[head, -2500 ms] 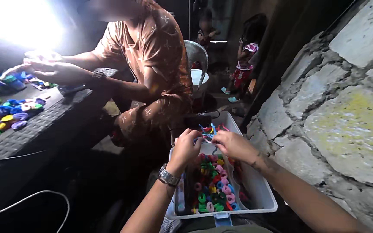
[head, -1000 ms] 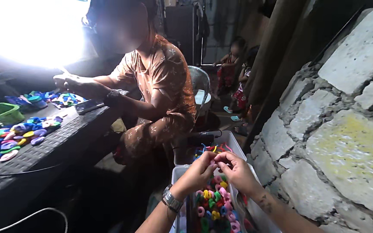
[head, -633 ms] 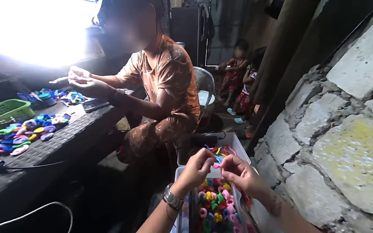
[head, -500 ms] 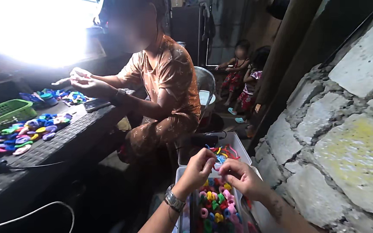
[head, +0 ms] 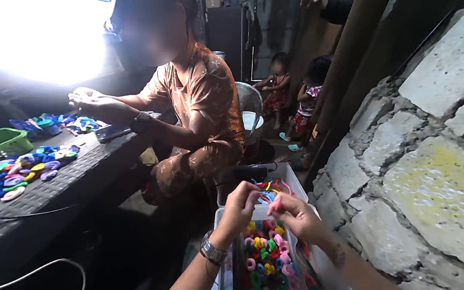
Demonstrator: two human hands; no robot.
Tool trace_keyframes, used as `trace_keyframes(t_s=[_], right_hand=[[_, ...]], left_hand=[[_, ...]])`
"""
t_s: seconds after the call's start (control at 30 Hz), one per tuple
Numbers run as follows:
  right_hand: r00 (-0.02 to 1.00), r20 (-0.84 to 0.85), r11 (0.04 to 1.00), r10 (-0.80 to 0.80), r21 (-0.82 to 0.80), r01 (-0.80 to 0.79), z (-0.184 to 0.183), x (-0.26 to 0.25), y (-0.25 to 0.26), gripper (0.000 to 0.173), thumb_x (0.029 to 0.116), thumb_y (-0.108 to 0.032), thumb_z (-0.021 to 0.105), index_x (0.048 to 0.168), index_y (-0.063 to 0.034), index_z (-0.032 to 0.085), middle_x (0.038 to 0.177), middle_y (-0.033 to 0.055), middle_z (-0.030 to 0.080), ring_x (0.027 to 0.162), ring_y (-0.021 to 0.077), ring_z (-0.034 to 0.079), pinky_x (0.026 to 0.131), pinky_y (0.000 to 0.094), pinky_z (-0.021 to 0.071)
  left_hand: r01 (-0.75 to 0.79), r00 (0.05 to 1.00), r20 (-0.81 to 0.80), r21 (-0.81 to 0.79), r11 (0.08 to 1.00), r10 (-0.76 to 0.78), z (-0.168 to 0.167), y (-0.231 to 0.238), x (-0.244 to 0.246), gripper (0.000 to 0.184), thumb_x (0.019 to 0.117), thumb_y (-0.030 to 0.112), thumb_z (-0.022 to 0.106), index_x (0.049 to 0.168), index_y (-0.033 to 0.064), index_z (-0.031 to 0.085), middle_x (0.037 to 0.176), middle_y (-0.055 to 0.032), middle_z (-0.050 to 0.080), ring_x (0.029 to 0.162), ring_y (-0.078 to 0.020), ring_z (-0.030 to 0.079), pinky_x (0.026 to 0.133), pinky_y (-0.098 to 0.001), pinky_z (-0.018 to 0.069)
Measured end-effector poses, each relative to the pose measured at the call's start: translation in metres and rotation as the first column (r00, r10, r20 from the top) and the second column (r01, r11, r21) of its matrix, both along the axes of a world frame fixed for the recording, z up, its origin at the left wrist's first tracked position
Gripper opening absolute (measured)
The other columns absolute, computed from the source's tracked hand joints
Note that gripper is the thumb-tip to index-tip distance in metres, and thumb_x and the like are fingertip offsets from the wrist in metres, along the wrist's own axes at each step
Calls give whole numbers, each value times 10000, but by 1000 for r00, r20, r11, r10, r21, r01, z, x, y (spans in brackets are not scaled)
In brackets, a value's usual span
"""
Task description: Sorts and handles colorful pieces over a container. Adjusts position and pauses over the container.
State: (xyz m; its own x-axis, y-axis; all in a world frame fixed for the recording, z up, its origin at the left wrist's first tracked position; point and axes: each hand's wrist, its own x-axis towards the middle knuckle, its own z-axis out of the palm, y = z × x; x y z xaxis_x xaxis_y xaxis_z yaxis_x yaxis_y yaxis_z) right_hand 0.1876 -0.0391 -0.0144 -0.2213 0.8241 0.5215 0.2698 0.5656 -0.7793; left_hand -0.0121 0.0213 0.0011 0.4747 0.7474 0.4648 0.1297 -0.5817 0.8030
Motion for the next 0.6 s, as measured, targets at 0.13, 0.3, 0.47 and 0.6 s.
trace_keyframes(t_s=[0.13,0.3,0.47,0.6], right_hand=[[880,290,927,-375,127,353,-5,-5,1,291,955,-92,526,1127,-35,753,1131,124,713,1055,208,688,910,391,574],[854,-475,898,-215,-440,-18,19,-4,-3,453,986,-153,480,1424,-55,541,1359,33,583,1064,95,626,848,267,548],[517,-815,849,-261,-449,-279,18,1,2,316,1084,-207,401,925,-165,670,882,6,690,766,99,682,707,265,604],[386,-864,885,-323,-420,-200,25,2,5,368,1107,-215,316,940,-203,644,898,-27,702,707,78,681,657,246,604]], left_hand=[[9,1000,0,15,1000,-9,-3,-3,2,191,1033,100,517,1082,-33,645,820,-28,639,652,-11,560,628,-173,495],[81,992,-100,74,994,-73,-7,-4,5,213,1033,135,545,1119,-27,654,842,-67,651,651,-56,564,635,-207,503],[106,990,-110,129,986,-92,-10,-2,3,195,1034,157,558,1043,-19,641,788,-64,614,635,-65,548,622,-208,494],[128,990,-78,166,978,-116,-8,0,1,176,1005,111,580,909,-18,653,803,-65,593,705,-59,546,674,-182,477]])
